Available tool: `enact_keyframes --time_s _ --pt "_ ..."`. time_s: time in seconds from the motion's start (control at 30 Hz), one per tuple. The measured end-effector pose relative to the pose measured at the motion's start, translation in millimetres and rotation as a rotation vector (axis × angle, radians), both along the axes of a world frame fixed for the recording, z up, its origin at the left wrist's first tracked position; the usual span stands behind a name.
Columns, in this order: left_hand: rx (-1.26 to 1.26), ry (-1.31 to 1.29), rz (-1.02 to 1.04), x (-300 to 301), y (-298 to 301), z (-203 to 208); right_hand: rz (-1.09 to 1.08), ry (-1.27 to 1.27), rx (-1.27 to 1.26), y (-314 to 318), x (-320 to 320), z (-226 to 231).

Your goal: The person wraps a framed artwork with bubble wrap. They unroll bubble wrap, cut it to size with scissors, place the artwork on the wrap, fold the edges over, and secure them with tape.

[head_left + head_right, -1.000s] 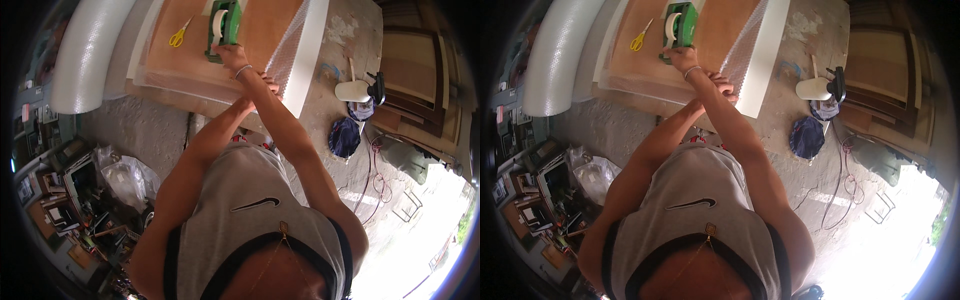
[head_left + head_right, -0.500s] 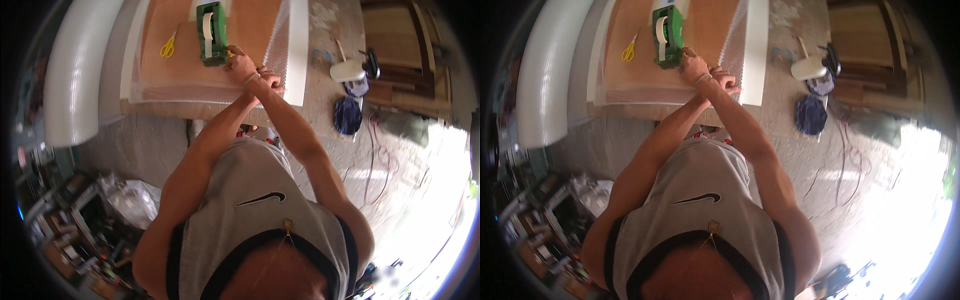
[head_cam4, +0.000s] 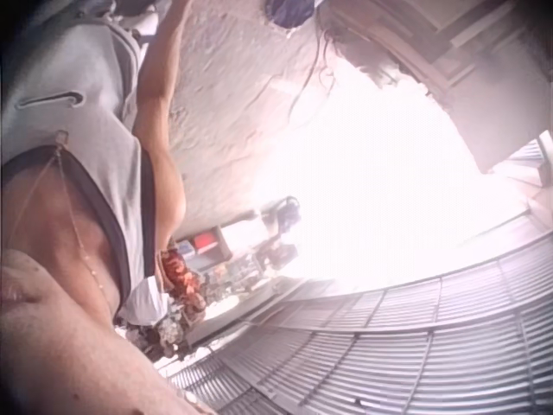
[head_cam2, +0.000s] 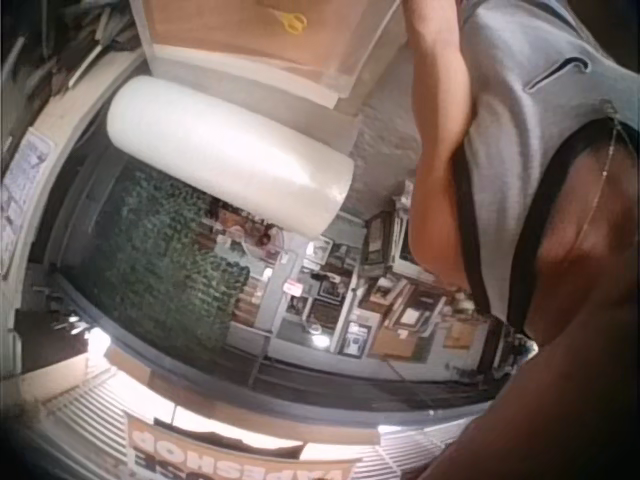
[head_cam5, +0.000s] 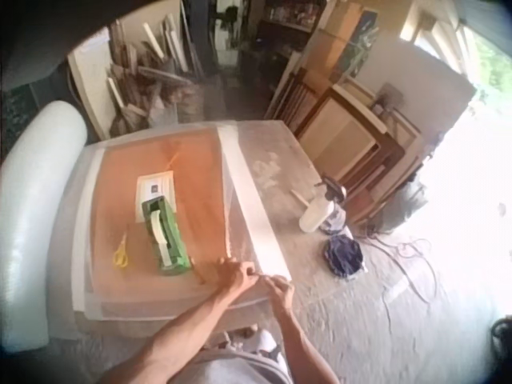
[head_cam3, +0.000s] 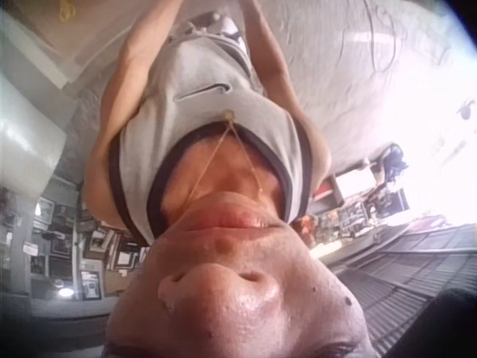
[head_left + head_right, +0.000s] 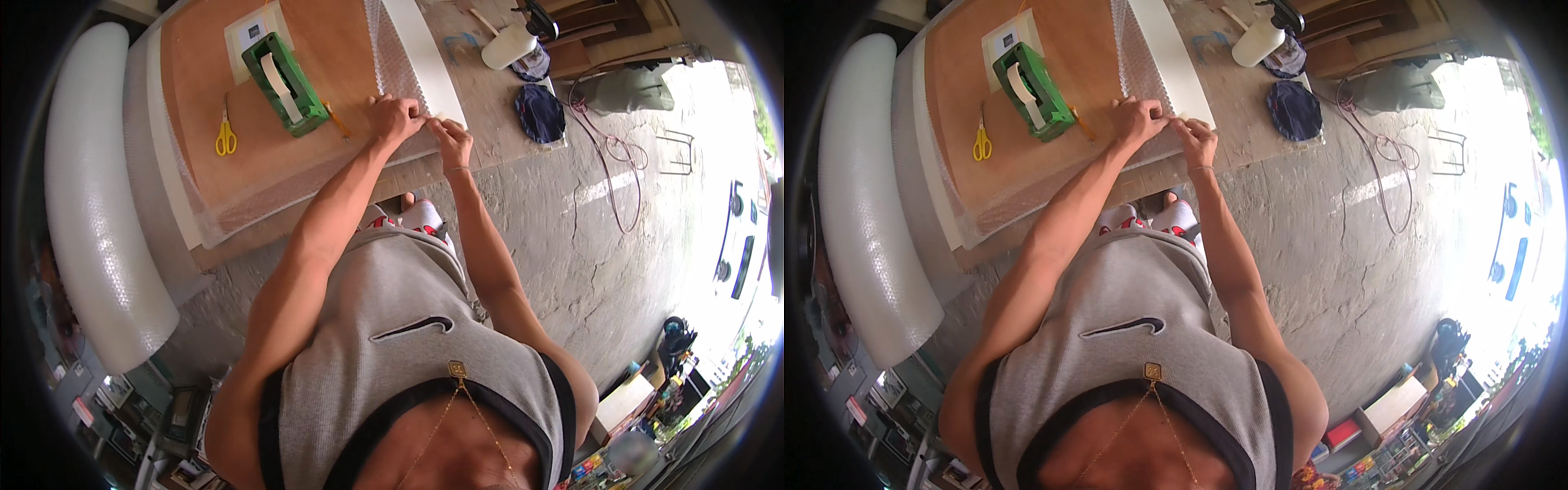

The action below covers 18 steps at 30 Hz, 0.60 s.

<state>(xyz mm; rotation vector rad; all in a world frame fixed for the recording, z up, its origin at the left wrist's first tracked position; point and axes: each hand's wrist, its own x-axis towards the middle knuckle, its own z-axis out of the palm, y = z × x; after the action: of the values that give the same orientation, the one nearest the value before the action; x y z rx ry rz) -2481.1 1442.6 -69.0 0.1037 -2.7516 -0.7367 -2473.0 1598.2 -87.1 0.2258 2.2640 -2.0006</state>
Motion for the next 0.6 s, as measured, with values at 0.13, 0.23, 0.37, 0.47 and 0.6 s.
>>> enact_keyframes --time_s 0.13,0.23,0.37,0.47,0.6 --pt "0.022 -0.052 -0.004 -1.2 -0.7 0.2 -0.072 0.097 0.096 -7.1 -5.4 -5.6" --pt "0.011 -0.022 0.005 0.5 -2.7 1.8 -0.09 -0.006 0.078 -7.3 -9.0 -11.0" --pt "0.031 0.007 -0.033 4.1 -2.6 4.7 -0.081 -0.173 0.122 -6.0 -20.6 -16.5" --pt "0.042 -0.013 -0.053 4.1 -0.3 5.6 -0.026 -0.266 0.143 -4.6 -30.9 -17.5" --pt "0.032 -0.031 -0.035 1.2 3.0 5.3 0.033 -0.169 0.252 -8.0 -37.2 -17.6"
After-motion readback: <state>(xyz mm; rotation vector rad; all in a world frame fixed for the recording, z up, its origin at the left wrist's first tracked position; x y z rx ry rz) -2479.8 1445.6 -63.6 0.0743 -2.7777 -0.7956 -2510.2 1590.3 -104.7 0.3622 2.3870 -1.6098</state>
